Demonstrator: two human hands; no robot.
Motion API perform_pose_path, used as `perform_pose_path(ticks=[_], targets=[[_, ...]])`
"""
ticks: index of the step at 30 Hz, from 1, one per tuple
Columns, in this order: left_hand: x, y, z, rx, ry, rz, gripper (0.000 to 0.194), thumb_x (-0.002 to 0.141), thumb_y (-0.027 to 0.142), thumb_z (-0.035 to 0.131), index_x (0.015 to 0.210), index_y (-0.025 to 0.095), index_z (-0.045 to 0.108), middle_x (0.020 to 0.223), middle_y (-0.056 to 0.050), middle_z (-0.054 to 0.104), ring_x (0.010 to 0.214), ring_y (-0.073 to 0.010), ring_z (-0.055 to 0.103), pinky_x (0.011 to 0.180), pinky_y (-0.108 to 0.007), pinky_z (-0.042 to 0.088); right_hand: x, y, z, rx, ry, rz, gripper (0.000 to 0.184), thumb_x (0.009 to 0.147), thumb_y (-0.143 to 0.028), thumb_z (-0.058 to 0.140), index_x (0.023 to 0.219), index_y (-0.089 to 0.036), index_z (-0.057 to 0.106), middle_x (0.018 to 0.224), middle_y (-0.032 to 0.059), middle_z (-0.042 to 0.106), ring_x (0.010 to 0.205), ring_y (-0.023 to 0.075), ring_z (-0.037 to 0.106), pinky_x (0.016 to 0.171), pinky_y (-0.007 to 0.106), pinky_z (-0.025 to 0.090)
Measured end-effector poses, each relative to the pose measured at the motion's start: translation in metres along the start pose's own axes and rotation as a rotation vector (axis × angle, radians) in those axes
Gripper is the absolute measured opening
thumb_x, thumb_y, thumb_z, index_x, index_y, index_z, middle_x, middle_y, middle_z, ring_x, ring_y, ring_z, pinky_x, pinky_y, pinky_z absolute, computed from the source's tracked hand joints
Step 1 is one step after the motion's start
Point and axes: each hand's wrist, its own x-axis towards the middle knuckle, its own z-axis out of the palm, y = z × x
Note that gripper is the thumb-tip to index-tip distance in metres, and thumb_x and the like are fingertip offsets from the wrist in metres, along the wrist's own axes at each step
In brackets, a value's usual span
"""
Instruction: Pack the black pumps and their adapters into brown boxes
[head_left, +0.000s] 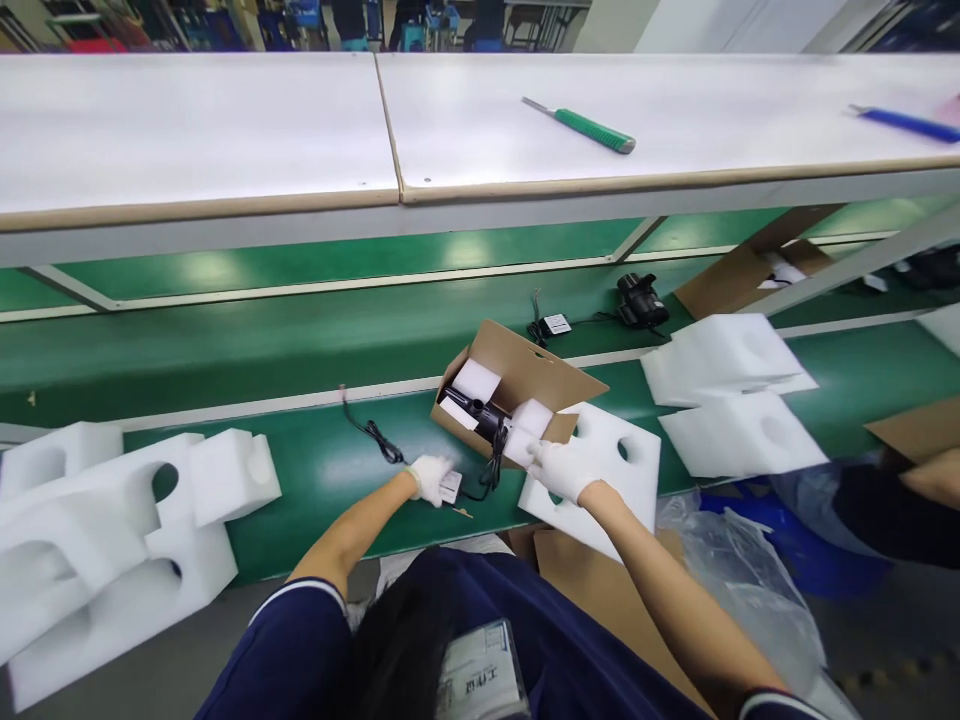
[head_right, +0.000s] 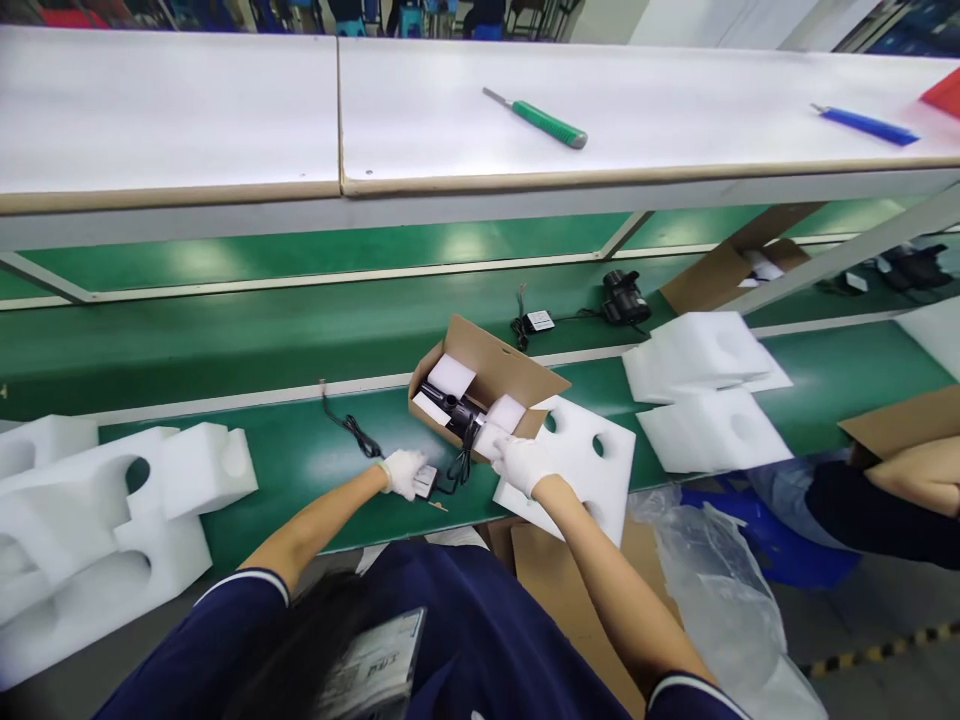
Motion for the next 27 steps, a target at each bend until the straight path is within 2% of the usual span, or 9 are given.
perform_pose_path(ticks=[2,4,7,9,11,15,18,22,27], targets=[[-0.033,-0.003,0.001,-0.051,-0.035,0.009,0.066,0.052,0.035,0.080,0.111,0.015,0.057,0.105,-0.010,0.061,0.090,-0.0280,0.061,0.076,-0.035,0.047,-0.022,-0.006,0.008,0.131,-0.042,-0.079,0.026,0.086,-0.027,0.047,0.101,-0.018,0.067,0.099,0.0102,0.070,0.089,0.0224,0.064,0.078,0.029,0.045],[-0.064,-0.003,-0.006,-0.232,-0.032,0.058,0.062,0.058,0.045,0.075,0.109,0.015,0.056,0.101,-0.007,0.062,0.087,-0.0248,0.061,0.073,-0.032,0.047,-0.036,-0.017,0.015,0.209,-0.032,-0.121,0.025,0.085,-0.028,0.049,0.098,-0.020,0.068,0.093,0.0075,0.070,0.084,0.0210,0.064,0.076,0.028,0.045],[-0.097,0.009,-0.031,-0.819,-0.014,0.219,0.067,0.063,0.058,0.069,0.111,0.014,0.053,0.101,-0.009,0.063,0.088,-0.0244,0.062,0.074,-0.034,0.048,-0.030,-0.034,0.018,0.171,0.225,-0.022,0.041,0.083,-0.024,0.052,0.123,-0.016,0.059,0.117,0.0139,0.063,0.093,0.0243,0.063,0.079,0.032,0.046],[-0.104,0.024,-0.051,-1.169,-0.035,0.303,0.069,0.066,0.065,0.064,0.111,0.013,0.054,0.098,-0.012,0.065,0.082,-0.0234,0.063,0.071,-0.034,0.050,-0.012,-0.044,0.013,0.125,0.411,-0.014,0.060,0.080,-0.021,0.056,0.138,-0.015,0.045,0.139,0.0184,0.046,0.105,0.0278,0.059,0.084,0.035,0.045],[-0.103,0.044,-0.068,-1.367,-0.069,0.334,0.071,0.066,0.069,0.064,0.108,0.011,0.057,0.092,-0.014,0.067,0.075,-0.0236,0.065,0.067,-0.035,0.051,0.009,-0.050,0.004,0.099,0.456,-0.102,0.066,0.078,-0.022,0.060,0.141,-0.018,0.041,0.144,0.0176,0.039,0.110,0.0290,0.056,0.086,0.036,0.046],[-0.090,0.077,-0.081,-1.612,-0.099,0.342,0.069,0.067,0.064,0.066,0.108,0.009,0.061,0.094,-0.018,0.069,0.084,-0.0320,0.068,0.070,-0.042,0.053,0.034,-0.049,-0.010,0.090,0.306,-0.268,0.049,0.082,-0.022,0.058,0.131,-0.021,0.053,0.121,0.0128,0.059,0.097,0.0230,0.062,0.081,0.029,0.046],[-0.085,0.086,-0.086,-1.729,-0.070,0.339,0.056,0.073,0.048,0.066,0.114,0.011,0.060,0.108,-0.019,0.068,0.100,-0.0343,0.065,0.078,-0.044,0.054,0.038,-0.031,-0.013,0.161,0.271,-0.174,0.040,0.085,-0.027,0.058,0.124,-0.018,0.057,0.113,0.0120,0.065,0.097,0.0224,0.062,0.083,0.028,0.045],[-0.080,0.088,-0.094,-1.768,-0.054,0.275,0.046,0.074,0.021,0.063,0.118,0.012,0.058,0.122,-0.017,0.063,0.115,-0.0346,0.057,0.089,-0.047,0.051,0.042,-0.006,-0.011,0.236,0.246,0.088,0.038,0.095,-0.029,0.036,0.123,-0.013,0.058,0.105,0.0140,0.068,0.092,0.0229,0.065,0.077,0.028,0.047],[-0.065,0.088,-0.097,-1.936,-0.052,0.195,0.056,0.069,0.014,0.055,0.124,0.010,0.054,0.128,-0.018,0.060,0.127,-0.0374,0.047,0.097,-0.052,0.045,0.058,-0.012,-0.005,0.233,0.175,0.071,0.030,0.091,-0.029,0.046,0.109,-0.015,0.066,0.101,0.0119,0.071,0.090,0.0227,0.067,0.075,0.026,0.047]])
